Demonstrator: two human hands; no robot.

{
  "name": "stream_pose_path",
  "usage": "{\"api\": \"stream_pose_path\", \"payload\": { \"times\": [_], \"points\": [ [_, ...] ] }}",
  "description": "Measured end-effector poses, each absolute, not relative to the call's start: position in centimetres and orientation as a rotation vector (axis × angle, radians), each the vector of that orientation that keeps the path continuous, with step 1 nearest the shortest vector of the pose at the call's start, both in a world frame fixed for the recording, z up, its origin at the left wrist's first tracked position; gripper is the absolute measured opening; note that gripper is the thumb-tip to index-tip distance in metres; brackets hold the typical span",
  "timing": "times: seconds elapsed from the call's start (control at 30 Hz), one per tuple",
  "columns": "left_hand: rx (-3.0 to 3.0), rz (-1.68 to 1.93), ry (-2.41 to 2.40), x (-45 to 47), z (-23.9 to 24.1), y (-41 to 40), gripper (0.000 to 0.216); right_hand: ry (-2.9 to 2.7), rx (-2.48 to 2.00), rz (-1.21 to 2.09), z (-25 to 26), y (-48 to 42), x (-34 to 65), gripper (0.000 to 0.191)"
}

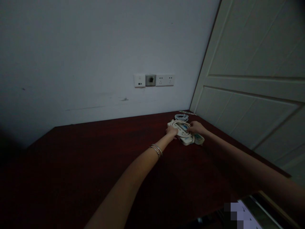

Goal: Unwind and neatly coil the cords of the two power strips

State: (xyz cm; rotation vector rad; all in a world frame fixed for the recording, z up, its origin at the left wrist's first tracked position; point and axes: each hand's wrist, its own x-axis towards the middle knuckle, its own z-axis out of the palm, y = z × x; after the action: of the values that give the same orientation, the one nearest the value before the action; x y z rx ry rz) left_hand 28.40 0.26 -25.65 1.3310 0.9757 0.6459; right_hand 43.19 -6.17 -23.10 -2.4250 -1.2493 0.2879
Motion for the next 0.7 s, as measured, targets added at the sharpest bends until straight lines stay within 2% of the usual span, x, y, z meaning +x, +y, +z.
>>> {"api": "stream_pose_path", "payload": {
  "times": [0.2,0.33,0.7],
  "points": [
    [1.465,0.682,1.145,28.3,-24.7,0.4,0.029,-1.13,-2.372,0.329,-23.4,-5.9,42.5,0.029],
    [1.493,0.701,1.217,27.6,-24.5,0.4,0.028,-1.057,-2.289,0.424,-23.8,-5.7,42.1,0.023],
    [1.406,0.815,1.214,25.8,-25.7,0.7,0.025,-0.836,-1.854,0.741,-25.1,-6.1,39.3,0.018]
  ]
}}
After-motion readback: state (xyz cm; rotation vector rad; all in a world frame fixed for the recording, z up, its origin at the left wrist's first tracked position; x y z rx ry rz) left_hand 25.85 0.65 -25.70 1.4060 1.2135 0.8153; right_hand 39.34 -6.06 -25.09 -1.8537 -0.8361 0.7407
